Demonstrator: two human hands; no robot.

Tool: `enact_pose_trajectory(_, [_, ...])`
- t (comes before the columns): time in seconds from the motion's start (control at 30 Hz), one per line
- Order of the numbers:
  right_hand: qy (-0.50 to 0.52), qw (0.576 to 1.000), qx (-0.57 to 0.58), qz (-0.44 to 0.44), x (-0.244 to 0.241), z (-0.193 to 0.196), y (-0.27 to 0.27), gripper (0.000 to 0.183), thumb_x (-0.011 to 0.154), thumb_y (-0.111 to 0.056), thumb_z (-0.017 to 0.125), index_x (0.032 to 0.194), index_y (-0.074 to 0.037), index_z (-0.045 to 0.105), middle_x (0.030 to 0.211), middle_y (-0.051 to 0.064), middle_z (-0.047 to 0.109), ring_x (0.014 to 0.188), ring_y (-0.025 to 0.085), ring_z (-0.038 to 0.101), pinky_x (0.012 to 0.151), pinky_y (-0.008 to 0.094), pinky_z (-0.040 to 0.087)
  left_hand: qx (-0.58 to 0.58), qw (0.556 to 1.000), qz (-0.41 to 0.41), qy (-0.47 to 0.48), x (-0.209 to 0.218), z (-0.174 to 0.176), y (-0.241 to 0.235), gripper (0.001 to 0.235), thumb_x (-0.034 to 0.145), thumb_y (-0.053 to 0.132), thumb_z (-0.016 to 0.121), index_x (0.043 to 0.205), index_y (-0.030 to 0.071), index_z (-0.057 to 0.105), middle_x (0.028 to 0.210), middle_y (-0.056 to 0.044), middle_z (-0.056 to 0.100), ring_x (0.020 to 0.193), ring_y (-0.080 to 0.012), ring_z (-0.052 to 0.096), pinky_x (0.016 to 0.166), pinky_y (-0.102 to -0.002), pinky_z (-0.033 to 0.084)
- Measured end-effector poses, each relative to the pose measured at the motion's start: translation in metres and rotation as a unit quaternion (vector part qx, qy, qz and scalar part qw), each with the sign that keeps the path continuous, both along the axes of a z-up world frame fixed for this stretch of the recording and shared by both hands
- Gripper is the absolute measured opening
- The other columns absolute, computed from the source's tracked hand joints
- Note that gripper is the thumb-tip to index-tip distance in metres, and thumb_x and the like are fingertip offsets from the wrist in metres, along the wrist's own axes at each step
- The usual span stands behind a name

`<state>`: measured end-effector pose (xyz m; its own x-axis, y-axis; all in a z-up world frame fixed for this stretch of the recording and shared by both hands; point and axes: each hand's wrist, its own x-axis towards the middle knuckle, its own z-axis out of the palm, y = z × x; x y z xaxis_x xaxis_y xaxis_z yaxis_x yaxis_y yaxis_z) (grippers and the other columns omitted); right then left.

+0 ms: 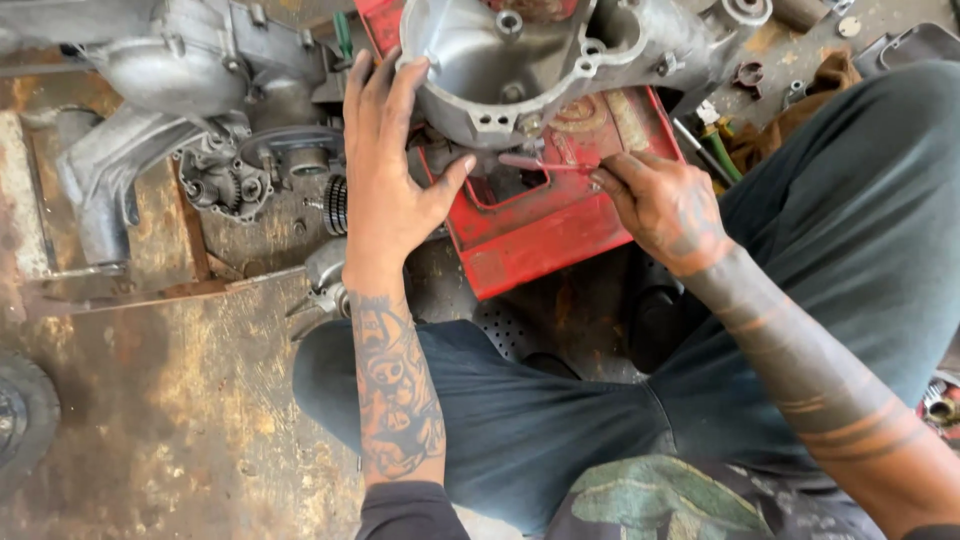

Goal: Repairing and cleaning a motorcycle engine crankcase using a brush and pliers

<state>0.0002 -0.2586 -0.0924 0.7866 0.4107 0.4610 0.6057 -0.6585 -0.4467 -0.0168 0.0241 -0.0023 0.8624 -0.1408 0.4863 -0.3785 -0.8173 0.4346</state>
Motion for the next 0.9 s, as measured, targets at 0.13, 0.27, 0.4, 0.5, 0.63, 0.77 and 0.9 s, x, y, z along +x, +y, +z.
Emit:
enact_pose_trajectory(0.13, [-0.003,0.996,-0.074,-0.040,-0.003,-0.006,-0.021,0.013,0.103,-0.022,0.068,0.101,-0.010,0.072,0.092,0.006,0.072,0.069,0.032,0.066,0.059,0.039,0.051,-0.007,1.000,-0.016,-0.010,-0.001,-0.001,0.000,0.086,0.082,0.017,0.088,0.154,0.018,0.039,0.159,-0.015,0.043,0.157,-0.0424,0.027,0.131,-0.060,0.030])
enact_pose_trajectory(0.27, [0.107,0.989,0.100,-0.034,-0.009,0.031,-0.028,0.013,0.105,-0.006,0.064,0.098,0.005,0.064,0.079,0.019,0.065,0.063,0.038,0.055,0.061,0.045,0.045,0.000,1.000,-0.009,-0.006,0.007,-0.007,0.004,0.086,0.084,0.017,0.087,0.154,0.015,0.038,0.160,-0.020,0.037,0.155,-0.0452,0.030,0.129,-0.060,0.032])
enact_pose_trajectory(0.4, [0.040,0.995,0.086,0.017,-0.022,-0.076,0.011,0.030,0.103,-0.008,0.056,0.127,0.011,0.058,0.107,0.021,0.065,0.081,0.034,0.059,0.073,0.041,0.049,0.012,0.999,-0.025,-0.027,0.001,-0.007,-0.002,0.079,0.094,0.030,0.082,0.155,0.013,0.035,0.158,-0.015,0.043,0.154,-0.0463,0.030,0.129,-0.062,0.030])
enact_pose_trajectory(0.5, [0.625,0.573,0.529,0.019,-0.055,-0.016,0.068,0.027,0.110,-0.028,0.040,0.096,-0.007,0.049,0.075,0.008,0.051,0.043,0.011,0.031,0.035,0.027,0.025,0.004,1.000,-0.019,-0.018,0.000,-0.003,-0.005,0.077,0.093,0.030,0.080,0.153,0.012,0.036,0.157,-0.016,0.042,0.154,-0.0434,0.029,0.129,-0.059,0.029])
enact_pose_trajectory(0.63, [0.605,0.651,0.458,-0.028,-0.046,-0.005,0.043,0.032,0.110,-0.032,0.042,0.087,-0.011,0.050,0.068,0.005,0.051,0.045,0.013,0.036,0.040,0.027,0.029,-0.002,1.000,-0.019,-0.011,0.002,-0.001,-0.008,0.077,0.093,0.033,0.080,0.153,0.014,0.036,0.157,-0.015,0.040,0.154,-0.0429,0.027,0.128,-0.060,0.030])
enact_pose_trajectory(0.77, [0.667,0.617,0.415,-0.040,-0.038,0.014,0.007,0.029,0.109,-0.031,0.044,0.094,-0.009,0.053,0.067,0.004,0.048,0.040,0.011,0.029,0.034,0.027,0.019,0.009,1.000,-0.011,-0.009,0.001,0.001,-0.013,0.077,0.091,0.029,0.080,0.152,0.010,0.036,0.156,-0.018,0.040,0.152,-0.0439,0.031,0.126,-0.059,0.030])
enact_pose_trajectory(0.9, [0.564,0.680,0.467,-0.026,-0.043,0.015,0.045,0.022,0.108,-0.026,0.043,0.104,-0.008,0.055,0.078,0.006,0.057,0.047,0.015,0.048,0.040,0.029,0.044,-0.001,1.000,0.015,0.003,0.003,-0.009,-0.011,0.080,0.095,0.046,0.077,0.155,0.017,0.034,0.163,-0.021,0.029,0.156,-0.0446,0.024,0.128,-0.067,0.030])
